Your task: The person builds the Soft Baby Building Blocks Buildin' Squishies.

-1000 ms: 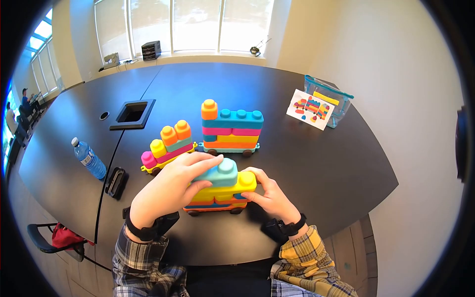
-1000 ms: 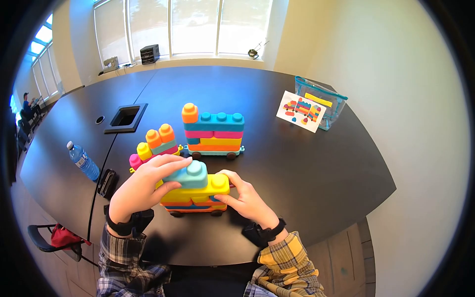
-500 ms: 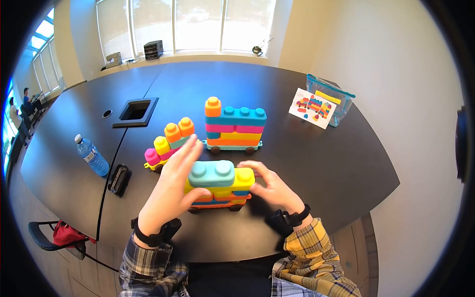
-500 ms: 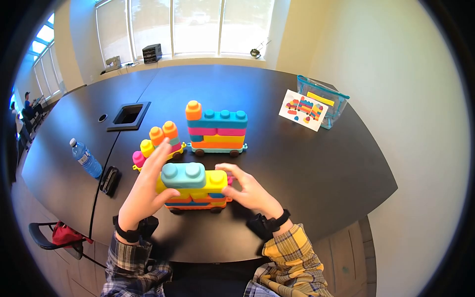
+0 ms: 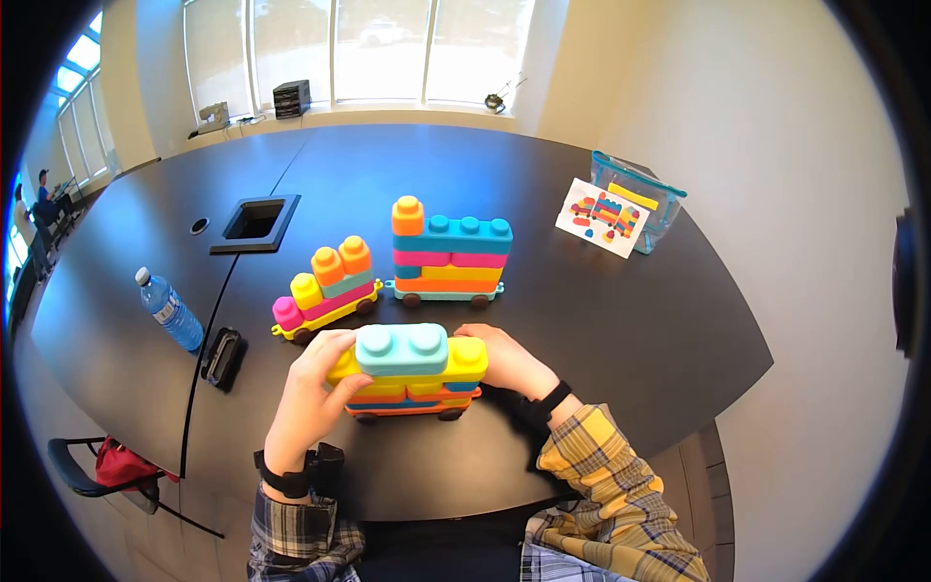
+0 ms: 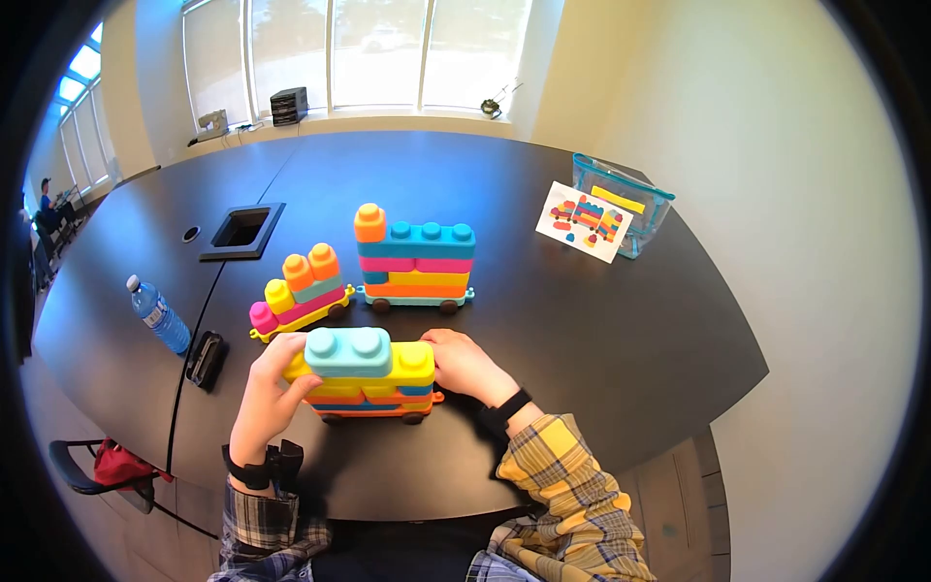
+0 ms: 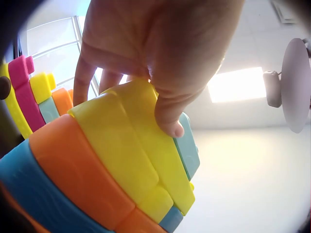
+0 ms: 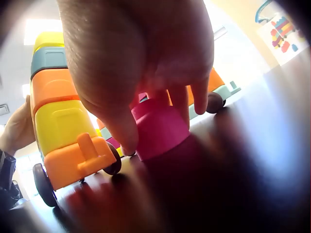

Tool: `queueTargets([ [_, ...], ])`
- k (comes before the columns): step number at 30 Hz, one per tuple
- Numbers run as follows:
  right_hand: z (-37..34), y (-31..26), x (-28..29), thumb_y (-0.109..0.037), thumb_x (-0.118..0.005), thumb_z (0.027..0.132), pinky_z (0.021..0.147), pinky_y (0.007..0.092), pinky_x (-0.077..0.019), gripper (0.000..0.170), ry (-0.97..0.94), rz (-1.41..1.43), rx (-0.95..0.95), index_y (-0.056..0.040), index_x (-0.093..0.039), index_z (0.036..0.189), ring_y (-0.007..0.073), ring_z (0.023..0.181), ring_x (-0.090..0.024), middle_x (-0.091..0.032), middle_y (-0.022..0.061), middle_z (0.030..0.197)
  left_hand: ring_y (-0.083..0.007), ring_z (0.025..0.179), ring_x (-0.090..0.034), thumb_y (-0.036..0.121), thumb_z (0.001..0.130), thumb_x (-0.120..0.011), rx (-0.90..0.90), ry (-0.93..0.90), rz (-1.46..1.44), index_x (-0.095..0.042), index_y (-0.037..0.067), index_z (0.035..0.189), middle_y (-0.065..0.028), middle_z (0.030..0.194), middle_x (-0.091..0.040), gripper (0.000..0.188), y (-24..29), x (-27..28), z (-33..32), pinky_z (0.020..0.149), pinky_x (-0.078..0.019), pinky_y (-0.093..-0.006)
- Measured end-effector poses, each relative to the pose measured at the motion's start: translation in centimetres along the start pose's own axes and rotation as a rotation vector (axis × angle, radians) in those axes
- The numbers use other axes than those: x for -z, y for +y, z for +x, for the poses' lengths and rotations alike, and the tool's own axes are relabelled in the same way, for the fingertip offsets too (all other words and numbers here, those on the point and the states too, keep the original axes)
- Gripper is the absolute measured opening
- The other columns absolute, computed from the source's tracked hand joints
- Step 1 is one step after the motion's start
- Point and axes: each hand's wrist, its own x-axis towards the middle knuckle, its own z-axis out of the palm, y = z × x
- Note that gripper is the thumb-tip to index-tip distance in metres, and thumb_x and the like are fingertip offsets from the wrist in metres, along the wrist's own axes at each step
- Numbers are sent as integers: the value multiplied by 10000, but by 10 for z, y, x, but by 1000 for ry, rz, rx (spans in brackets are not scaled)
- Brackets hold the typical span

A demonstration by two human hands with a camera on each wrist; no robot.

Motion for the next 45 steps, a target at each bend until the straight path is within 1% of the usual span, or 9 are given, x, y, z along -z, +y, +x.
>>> queueTargets([
  [5,-5,-3,9,-152,-714,918,949,476,-551,447,132,-158,-115,-124,-620,1355,392,1112,-665,-684,188,1209,-383,1144,-647,48,832,-804,3,-1,2,-623,-11,1275,-177,1238,-664,482,-2,0,0,992,-516,-409],
  [11,-17,-61,76,-190,-913,805,922,321,-559,532,508,418,72,-52,-637,1239,192,1030,-720,-744,105,1127,-390,1136,-645,53,844,-801,-6,-5,4,-619,-17,1267,-184,1234,-662,466,-1,-1,0,989,-516,-408],
  [16,-24,-97,72,-181,-924,792,998,354,-546,533,302,210,123,-45,-677,1244,219,1085,-719,-742,105,1180,-394,1138,-644,53,849,-796,-9,-7,-5,-616,-16,1277,-187,1234,-662,470,-1,-1,1,991,-515,-412],
  [26,-25,-90,46,-200,-883,826,957,405,-544,526,399,180,200,-72,-654,1283,321,1063,-706,-725,120,1182,-390,1141,-641,54,847,-793,0,-5,-3,-633,-15,1253,-176,1209,-671,442,5,0,3,995,-506,-413],
  [29,-27,-84,39,-223,-888,832,1033,408,-515,697,381,251,171,-81,-566,1433,296,1183,-675,-689,135,1292,-374,1235,-612,39,842,-781,4,-89,42,-552,25,1423,-182,1405,-595,625,-5,-3,-3,1054,-496,-415],
  [32,-37,-68,29,-266,-918,813,1156,434,-439,1079,286,383,84,-88,-263,1651,292,1343,-592,-609,180,1428,-358,1400,-506,117,870,-761,142,71,-190,-13,162,1704,-129,1729,-218,1121,-11,3,-18,1034,-541,-432],
  [36,-47,-52,20,-244,-940,781,1142,469,-467,1163,192,342,-5,-97,-185,1654,338,1327,-604,-613,203,1413,-298,1289,-595,217,945,-767,400,80,-252,-55,110,1692,-204,1625,-369,1038,-11,20,-24,981,-561,-395],
  [38,-47,-52,15,-224,-923,794,1068,460,-537,1080,62,381,-92,-95,-242,1623,344,1271,-647,-627,208,1393,-321,1214,-644,180,917,-795,493,-160,-68,-106,40,1665,-235,1533,-459,1027,-20,15,-32,949,-584,-412],
  [45,-51,-56,16,-234,-808,904,884,452,-583,650,21,179,-169,-49,-462,1422,408,1041,-722,-748,200,1112,-365,1160,-684,113,967,-724,389,-171,-84,-501,5,1397,-193,1305,-632,496,-10,-17,-25,989,-546,-395],
])
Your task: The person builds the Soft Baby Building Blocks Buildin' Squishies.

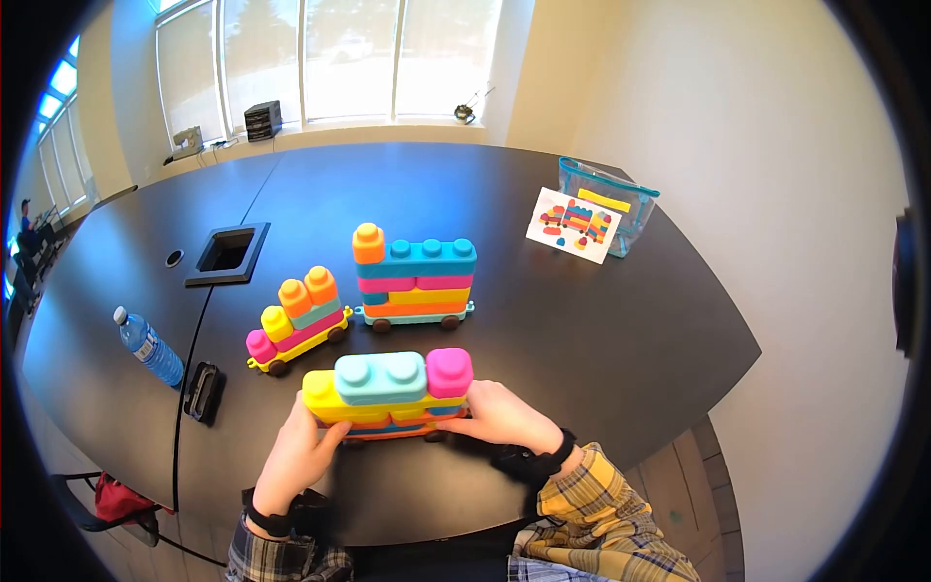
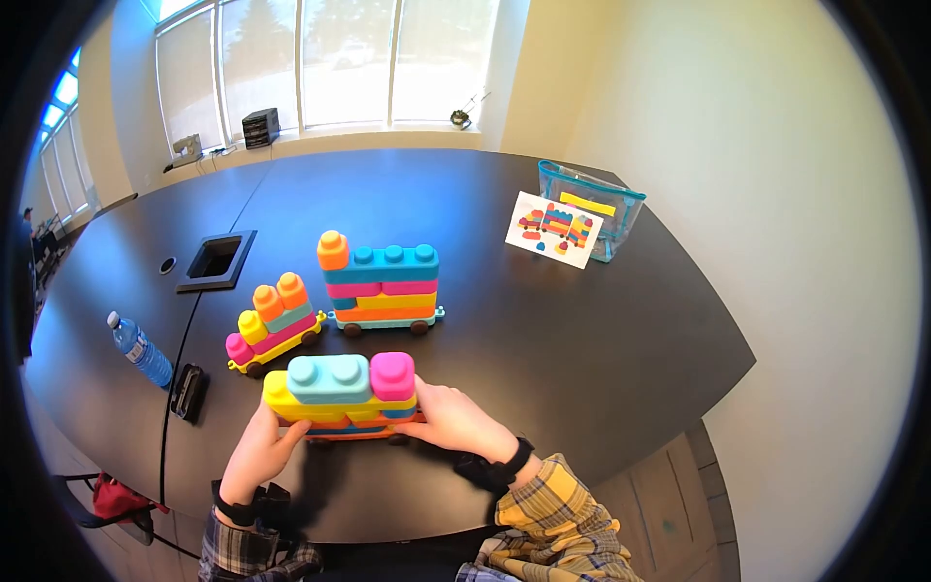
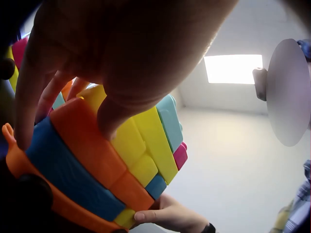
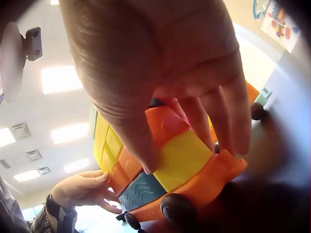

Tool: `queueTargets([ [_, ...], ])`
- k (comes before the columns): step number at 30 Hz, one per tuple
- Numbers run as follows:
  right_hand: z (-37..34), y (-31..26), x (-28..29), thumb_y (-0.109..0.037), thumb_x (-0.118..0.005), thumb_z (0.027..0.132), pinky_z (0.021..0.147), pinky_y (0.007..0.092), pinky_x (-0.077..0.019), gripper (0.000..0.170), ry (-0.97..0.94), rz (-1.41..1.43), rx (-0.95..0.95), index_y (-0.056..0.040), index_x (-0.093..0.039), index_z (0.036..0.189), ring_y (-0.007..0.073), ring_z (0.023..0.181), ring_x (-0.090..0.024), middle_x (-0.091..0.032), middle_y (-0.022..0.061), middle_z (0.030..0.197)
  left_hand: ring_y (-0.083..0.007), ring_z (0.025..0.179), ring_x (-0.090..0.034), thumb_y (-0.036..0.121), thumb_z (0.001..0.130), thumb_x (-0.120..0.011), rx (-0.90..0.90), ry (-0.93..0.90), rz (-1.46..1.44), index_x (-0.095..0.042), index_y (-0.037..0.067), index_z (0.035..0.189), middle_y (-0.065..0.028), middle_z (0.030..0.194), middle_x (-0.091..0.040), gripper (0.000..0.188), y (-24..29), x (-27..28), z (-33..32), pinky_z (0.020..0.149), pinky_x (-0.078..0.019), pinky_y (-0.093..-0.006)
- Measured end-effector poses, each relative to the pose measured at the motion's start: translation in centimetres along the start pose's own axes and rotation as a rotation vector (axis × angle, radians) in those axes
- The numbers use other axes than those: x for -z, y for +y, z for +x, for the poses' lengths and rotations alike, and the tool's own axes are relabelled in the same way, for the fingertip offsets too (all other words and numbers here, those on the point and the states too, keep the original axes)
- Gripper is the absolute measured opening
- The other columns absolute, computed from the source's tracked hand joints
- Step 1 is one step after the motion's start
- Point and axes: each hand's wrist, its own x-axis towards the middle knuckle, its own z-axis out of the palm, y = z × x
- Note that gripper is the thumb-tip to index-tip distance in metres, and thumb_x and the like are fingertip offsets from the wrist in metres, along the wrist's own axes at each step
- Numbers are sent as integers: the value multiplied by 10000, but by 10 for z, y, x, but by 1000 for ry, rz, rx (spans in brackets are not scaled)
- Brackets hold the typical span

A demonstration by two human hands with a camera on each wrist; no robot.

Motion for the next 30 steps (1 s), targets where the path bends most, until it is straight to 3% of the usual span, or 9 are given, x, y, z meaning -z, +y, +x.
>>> queueTargets([
  [4,-19,26,13,-246,-810,907,868,450,-578,491,124,18,107,-57,-602,1310,405,1023,-723,-753,181,1100,-420,1184,-661,117,966,-715,-34,-69,19,-505,6,1379,-221,1263,-630,476,26,-14,24,979,-550,-442],
  [5,-27,22,20,-243,-811,907,875,435,-580,437,213,-29,144,-48,-663,1269,411,1004,-725,-758,183,1091,-329,1151,-668,71,972,-697,-90,-74,40,-478,-7,1415,-197,1305,-593,501,32,-21,33,977,-545,-395],
  [9,-56,30,48,-208,-840,868,862,390,-589,423,449,76,-83,-10,-709,1218,312,981,-769,-775,174,1072,-486,1198,-609,125,939,-726,-338,24,17,-293,22,1581,-279,1415,-460,782,56,-74,82,970,-551,-489],
  [14,-78,68,78,-164,-860,835,875,395,-595,493,640,26,-259,17,-664,1249,290,983,-774,-778,172,1088,-441,1419,-432,114,922,-766,-463,27,-172,-194,-51,1614,-295,1505,-417,914,71,-153,137,1194,-370,-473],
  [21,-75,78,94,-181,-864,833,866,392,-604,596,695,-99,-356,-8,-593,1334,288,962,-777,-780,154,1091,-419,1476,-404,137,907,-779,-381,-5,-188,-210,-47,1600,-289,1531,-416,915,71,-191,185,1222,-350,-469],
  [23,-69,79,94,-189,-867,830,865,390,-608,608,695,-69,-374,-11,-589,1340,290,957,-779,-779,155,1100,-396,1455,-440,116,901,-768,-390,10,-130,-242,-39,1585,-274,1523,-430,876,68,-192,193,1160,-437,-441],
  [27,-62,92,90,-210,-874,819,871,387,-615,640,682,-78,-386,-15,-581,1352,294,951,-784,-779,156,1111,-467,1428,-425,98,872,-764,-310,-77,-238,-232,-73,1568,-321,1486,-424,893,61,-192,205,1203,-374,-487],
  [29,-60,98,89,-215,-877,815,877,387,-613,644,679,-74,-394,-14,-581,1351,293,962,-784,-780,158,1109,-358,1407,-488,64,883,-727,-357,-17,-125,-258,-20,1581,-262,1509,-428,845,55,-196,208,945,-584,-378],
  [30,-61,100,87,-219,-880,811,884,388,-611,649,669,-72,-404,-13,-582,1350,293,973,-783,-780,159,1106,-358,1407,-488,64,883,-727,-357,-22,-125,-258,-20,1581,-262,1509,-428,845,52,-199,209,945,-584,-378],
])
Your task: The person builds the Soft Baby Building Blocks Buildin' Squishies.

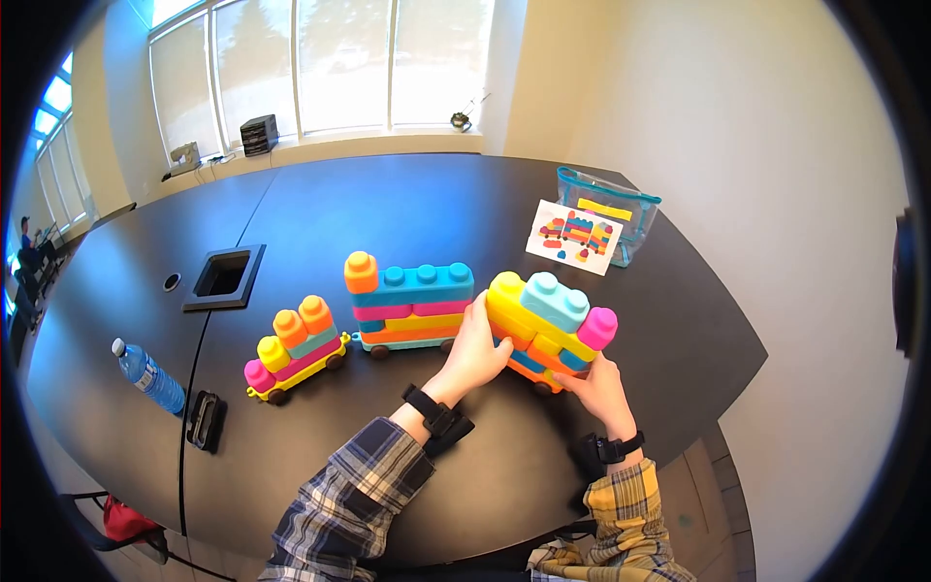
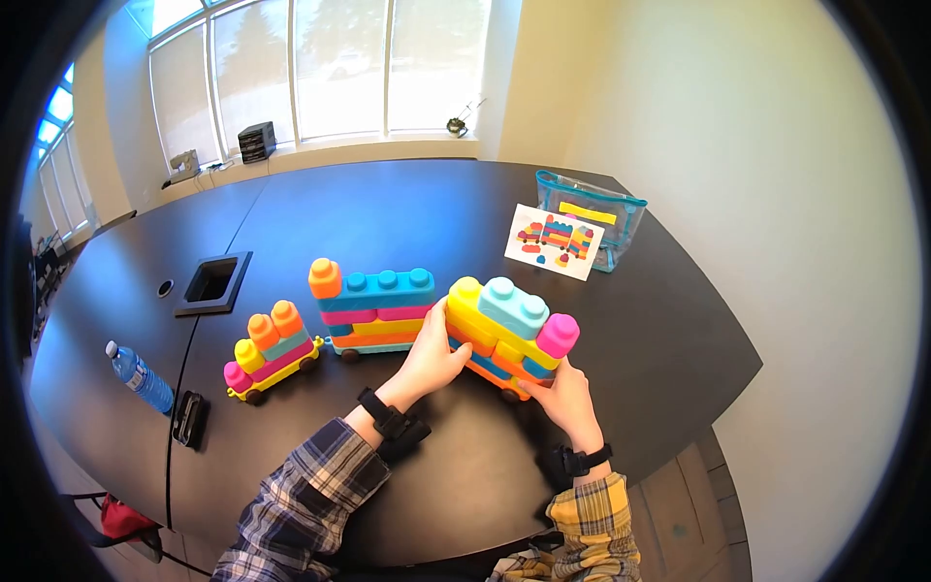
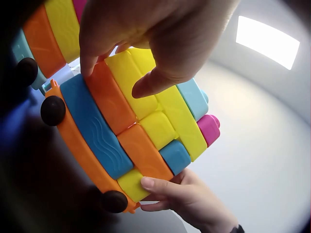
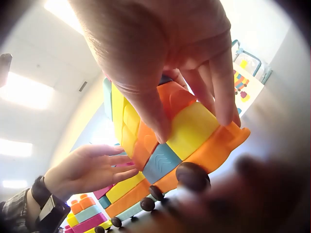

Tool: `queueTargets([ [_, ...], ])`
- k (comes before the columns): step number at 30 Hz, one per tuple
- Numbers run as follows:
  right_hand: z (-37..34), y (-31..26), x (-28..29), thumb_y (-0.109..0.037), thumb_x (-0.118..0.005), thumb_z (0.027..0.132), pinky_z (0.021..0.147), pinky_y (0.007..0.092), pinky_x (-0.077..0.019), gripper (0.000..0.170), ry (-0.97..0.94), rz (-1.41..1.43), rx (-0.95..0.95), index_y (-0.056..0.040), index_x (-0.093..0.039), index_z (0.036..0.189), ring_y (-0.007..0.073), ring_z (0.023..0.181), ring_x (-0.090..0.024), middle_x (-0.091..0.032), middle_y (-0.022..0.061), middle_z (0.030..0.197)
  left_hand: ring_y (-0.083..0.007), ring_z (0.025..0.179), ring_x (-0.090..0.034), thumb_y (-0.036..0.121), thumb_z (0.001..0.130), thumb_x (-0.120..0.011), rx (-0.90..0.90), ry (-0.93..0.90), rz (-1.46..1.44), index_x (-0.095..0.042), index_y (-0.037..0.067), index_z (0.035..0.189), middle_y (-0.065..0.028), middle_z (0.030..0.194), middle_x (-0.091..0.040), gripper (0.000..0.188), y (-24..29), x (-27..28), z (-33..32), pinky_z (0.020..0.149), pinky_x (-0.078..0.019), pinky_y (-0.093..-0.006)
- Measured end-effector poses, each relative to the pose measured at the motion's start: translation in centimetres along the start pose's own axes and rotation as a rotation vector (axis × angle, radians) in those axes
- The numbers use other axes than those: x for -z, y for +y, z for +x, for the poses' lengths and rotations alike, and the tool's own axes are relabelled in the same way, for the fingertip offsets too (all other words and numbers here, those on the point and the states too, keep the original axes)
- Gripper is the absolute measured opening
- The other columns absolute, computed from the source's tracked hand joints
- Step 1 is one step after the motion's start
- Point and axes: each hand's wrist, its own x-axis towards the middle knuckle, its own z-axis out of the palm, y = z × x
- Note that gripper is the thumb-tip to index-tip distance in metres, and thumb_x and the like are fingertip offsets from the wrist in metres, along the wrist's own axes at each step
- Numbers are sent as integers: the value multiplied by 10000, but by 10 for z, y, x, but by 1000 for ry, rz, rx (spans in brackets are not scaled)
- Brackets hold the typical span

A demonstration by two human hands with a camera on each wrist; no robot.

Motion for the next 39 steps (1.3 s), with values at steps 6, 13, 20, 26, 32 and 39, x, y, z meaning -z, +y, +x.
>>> queueTargets([
  [6,-3,-2,12,-219,-876,814,879,394,-608,640,-21,-66,-8,-16,-584,1346,295,967,-783,-783,161,1080,-372,1451,-430,69,869,-729,70,-90,-58,-260,-22,1575,-262,1520,-413,853,4,-4,-4,1121,-474,-432],
  [13,2,5,12,-249,-892,795,859,393,-608,663,-37,-102,-7,-21,-587,1339,308,919,-782,-785,159,1048,-399,1462,-415,88,866,-755,60,-72,-42,-226,-20,1587,-276,1526,-393,901,-1,-8,-5,1164,-432,-434],
  [20,-23,-5,23,-296,-906,796,982,412,-556,778,108,-15,65,-19,-518,1412,314,1175,-707,-723,205,1250,-389,1463,-448,179,917,-778,-185,-77,97,-312,-51,1585,-293,1555,-443,846,31,66,-44,1204,-381,-437],
  [26,-78,-10,39,-75,-773,930,832,288,-574,167,524,218,113,21,-698,1044,154,901,-730,-743,79,961,-212,853,-751,27,940,-720,-123,376,367,-742,-17,1039,-120,912,-754,111,81,204,-152,782,-571,-304],
  [32,-109,-14,34,-68,-696,999,746,248,-534,130,699,266,199,25,-679,910,115,776,-687,-713,58,815,-167,802,-722,66,999,-672,183,827,512,-709,-20,1029,-92,898,-722,99,37,283,-264,705,-535,-281],
  [39,-108,-17,32,-86,-667,1032,709,245,-508,167,721,267,295,5,-667,892,100,729,-653,-689,39,790,-119,849,-644,121,982,-718,431,943,605,-626,-7,1238,-74,1052,-676,300,9,329,-313,642,-503,-259],
])
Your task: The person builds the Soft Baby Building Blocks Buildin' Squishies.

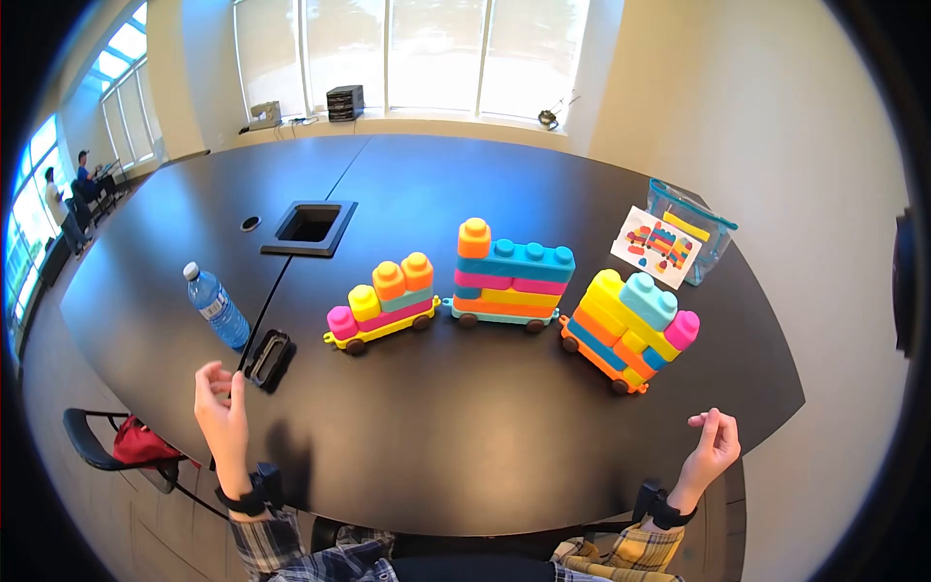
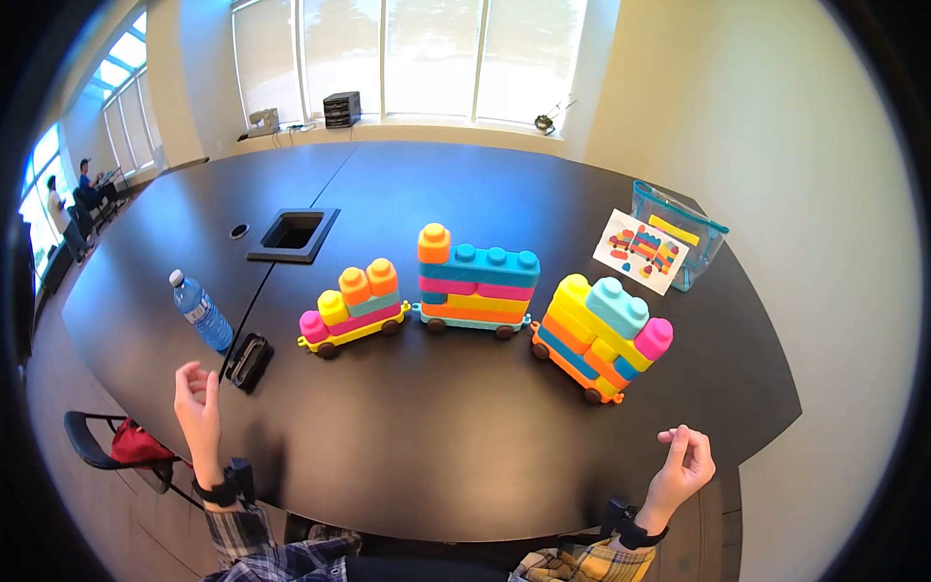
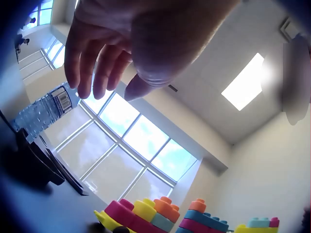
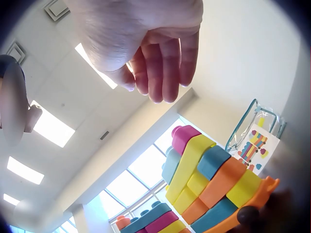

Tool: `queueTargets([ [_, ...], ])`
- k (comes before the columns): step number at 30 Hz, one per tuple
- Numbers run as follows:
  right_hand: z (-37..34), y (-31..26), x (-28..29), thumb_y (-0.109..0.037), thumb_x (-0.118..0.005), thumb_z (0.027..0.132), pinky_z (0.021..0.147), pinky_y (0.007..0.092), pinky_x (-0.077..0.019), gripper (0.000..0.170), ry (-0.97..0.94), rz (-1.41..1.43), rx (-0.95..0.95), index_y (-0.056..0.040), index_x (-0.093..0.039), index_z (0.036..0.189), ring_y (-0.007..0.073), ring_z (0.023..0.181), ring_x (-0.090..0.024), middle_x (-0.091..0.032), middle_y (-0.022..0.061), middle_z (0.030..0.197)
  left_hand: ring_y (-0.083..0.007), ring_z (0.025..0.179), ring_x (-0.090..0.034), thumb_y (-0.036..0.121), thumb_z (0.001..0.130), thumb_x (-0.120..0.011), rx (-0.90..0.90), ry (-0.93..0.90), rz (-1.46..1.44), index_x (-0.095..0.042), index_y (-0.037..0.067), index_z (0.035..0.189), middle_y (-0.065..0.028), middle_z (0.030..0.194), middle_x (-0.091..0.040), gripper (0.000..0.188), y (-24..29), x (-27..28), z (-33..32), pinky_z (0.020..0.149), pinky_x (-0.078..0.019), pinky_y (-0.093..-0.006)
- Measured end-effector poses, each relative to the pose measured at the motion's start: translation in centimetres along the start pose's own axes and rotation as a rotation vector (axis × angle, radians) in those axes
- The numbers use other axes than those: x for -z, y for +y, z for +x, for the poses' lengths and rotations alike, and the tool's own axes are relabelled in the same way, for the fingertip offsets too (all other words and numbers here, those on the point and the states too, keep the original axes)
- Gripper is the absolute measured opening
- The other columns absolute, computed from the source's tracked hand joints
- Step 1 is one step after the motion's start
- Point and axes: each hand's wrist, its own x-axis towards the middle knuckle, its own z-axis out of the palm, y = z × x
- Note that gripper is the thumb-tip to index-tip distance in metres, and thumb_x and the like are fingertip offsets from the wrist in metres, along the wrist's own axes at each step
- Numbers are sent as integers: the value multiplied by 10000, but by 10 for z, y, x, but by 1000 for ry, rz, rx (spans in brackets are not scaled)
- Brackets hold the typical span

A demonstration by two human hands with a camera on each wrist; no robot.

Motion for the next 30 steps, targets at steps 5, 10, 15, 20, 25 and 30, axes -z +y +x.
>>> queueTargets([
  [5,1,-5,-8,-75,-664,1029,711,244,-509,181,-45,42,5,5,-664,867,108,717,-654,-689,44,780,-455,1151,-616,401,820,-871,-113,-334,321,-523,-98,1346,-281,1228,-621,804,-62,-31,33,1013,-503,-478],
  [10,1,-10,-7,-72,-667,1025,708,245,-512,176,-61,53,15,11,-666,869,113,716,-662,-693,49,780,-435,1152,-618,441,769,-896,6,-545,463,-580,-91,1293,-274,1244,-619,810,-75,-38,57,992,-517,-464],
  [15,1,-8,1,-146,-644,1056,694,255,-506,242,-33,19,9,-24,-652,847,107,699,-647,-665,29,734,-405,1095,-639,404,748,-885,35,-568,458,-666,-60,1140,-248,1158,-661,646,-91,-40,64,951,-522,-446],
  [20,6,6,19,-126,-654,1050,680,256,-514,247,86,5,-23,-5,-648,836,115,686,-658,-662,36,754,-296,801,-714,284,726,-889,-12,-525,348,-675,-83,1074,-198,906,-728,549,-96,-35,64,743,-564,-402],
  [25,9,10,34,-150,-649,1060,683,258,-510,267,115,-35,-33,-13,-648,831,109,676,-646,-654,27,746,-389,953,-723,297,725,-883,110,-510,273,-683,-94,1108,-273,1006,-739,583,-82,-24,59,869,-551,-430],
  [30,11,11,36,-155,-649,1062,686,258,-509,269,130,-47,-34,-16,-651,831,109,677,-646,-652,23,740,-305,855,-721,261,735,-873,113,-458,201,-682,-97,1101,-228,957,-746,547,-82,-19,52,813,-556,-391],
])
